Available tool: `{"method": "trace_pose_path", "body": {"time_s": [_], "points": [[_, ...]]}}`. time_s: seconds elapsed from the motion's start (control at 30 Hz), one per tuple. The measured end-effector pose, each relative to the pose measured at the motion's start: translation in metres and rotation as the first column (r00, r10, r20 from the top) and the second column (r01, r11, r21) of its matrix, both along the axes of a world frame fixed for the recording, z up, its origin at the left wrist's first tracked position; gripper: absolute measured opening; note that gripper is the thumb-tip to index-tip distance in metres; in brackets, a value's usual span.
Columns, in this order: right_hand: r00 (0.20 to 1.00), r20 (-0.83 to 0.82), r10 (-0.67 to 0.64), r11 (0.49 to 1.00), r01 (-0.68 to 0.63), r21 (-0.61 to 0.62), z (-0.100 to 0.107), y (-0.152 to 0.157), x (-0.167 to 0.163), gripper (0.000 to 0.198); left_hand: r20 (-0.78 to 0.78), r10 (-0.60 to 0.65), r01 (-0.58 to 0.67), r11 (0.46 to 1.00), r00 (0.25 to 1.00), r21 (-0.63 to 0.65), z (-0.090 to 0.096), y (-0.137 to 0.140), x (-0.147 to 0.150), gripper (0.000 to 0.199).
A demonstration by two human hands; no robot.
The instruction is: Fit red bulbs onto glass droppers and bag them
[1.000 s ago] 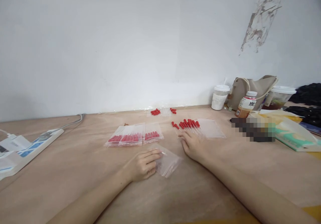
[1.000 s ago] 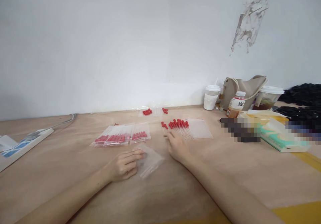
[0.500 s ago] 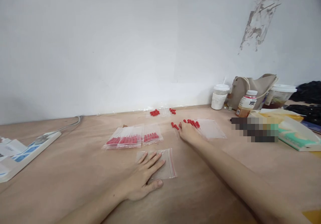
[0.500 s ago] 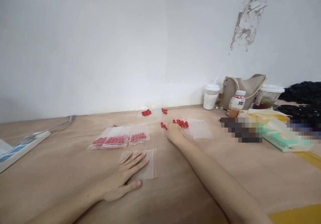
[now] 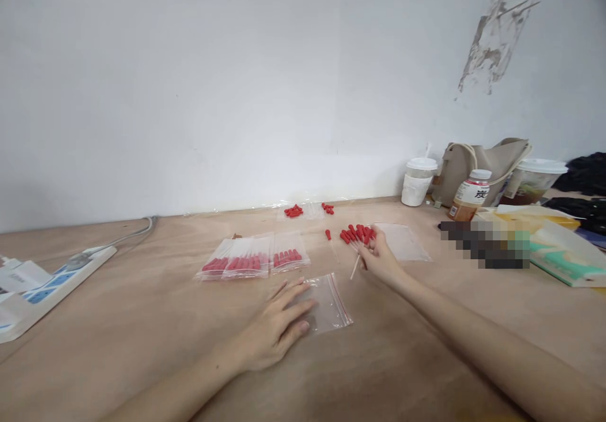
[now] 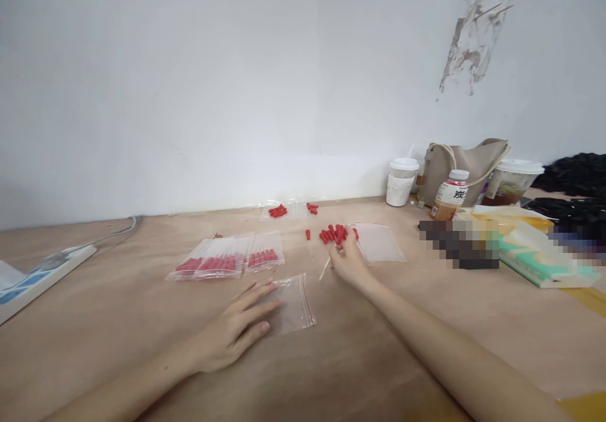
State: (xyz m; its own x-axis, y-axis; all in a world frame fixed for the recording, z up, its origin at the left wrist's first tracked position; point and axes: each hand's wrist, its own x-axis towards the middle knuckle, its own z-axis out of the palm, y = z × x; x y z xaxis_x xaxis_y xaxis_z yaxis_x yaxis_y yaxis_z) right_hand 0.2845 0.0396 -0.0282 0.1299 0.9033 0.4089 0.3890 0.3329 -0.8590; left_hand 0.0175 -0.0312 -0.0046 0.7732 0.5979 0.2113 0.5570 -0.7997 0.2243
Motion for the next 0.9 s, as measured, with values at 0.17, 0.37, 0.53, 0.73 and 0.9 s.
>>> {"method": "trace_pose_path", "body": {"time_s": [0.17, 0.37, 0.53, 0.73, 0.9], "points": [[0.879, -0.471, -0.080, 0.984, -0.006, -0.179, -0.017, -0.031, -0.009, 0.063, -0.004, -0.027, 0.027, 0.997, 1.000, -0.072, -0.006, 0.003, -0.011, 0.038], [0.851, -0.525, -0.007, 0.992, -0.062, -0.113, -0.018, -0.039, -0.019, 0.060, -0.040, -0.022, 0.019, 0.996, 0.999, -0.091, -0.008, 0.003, -0.009, 0.039], [0.826, -0.553, 0.113, 0.961, -0.232, -0.151, -0.016, -0.044, -0.019, 0.057, -0.022, -0.030, 0.028, 0.995, 0.999, -0.100, -0.006, 0.004, -0.009, 0.043], [0.890, -0.306, 0.337, 0.858, -0.424, -0.289, -0.013, -0.048, -0.006, 0.036, -0.008, -0.042, 0.041, 0.994, 0.999, -0.097, -0.004, 0.002, -0.008, 0.050], [0.892, -0.247, 0.378, 0.844, -0.441, -0.304, -0.009, -0.050, -0.002, 0.033, -0.070, -0.061, 0.057, 0.996, 0.996, -0.066, -0.003, 0.003, -0.008, 0.039]]}}
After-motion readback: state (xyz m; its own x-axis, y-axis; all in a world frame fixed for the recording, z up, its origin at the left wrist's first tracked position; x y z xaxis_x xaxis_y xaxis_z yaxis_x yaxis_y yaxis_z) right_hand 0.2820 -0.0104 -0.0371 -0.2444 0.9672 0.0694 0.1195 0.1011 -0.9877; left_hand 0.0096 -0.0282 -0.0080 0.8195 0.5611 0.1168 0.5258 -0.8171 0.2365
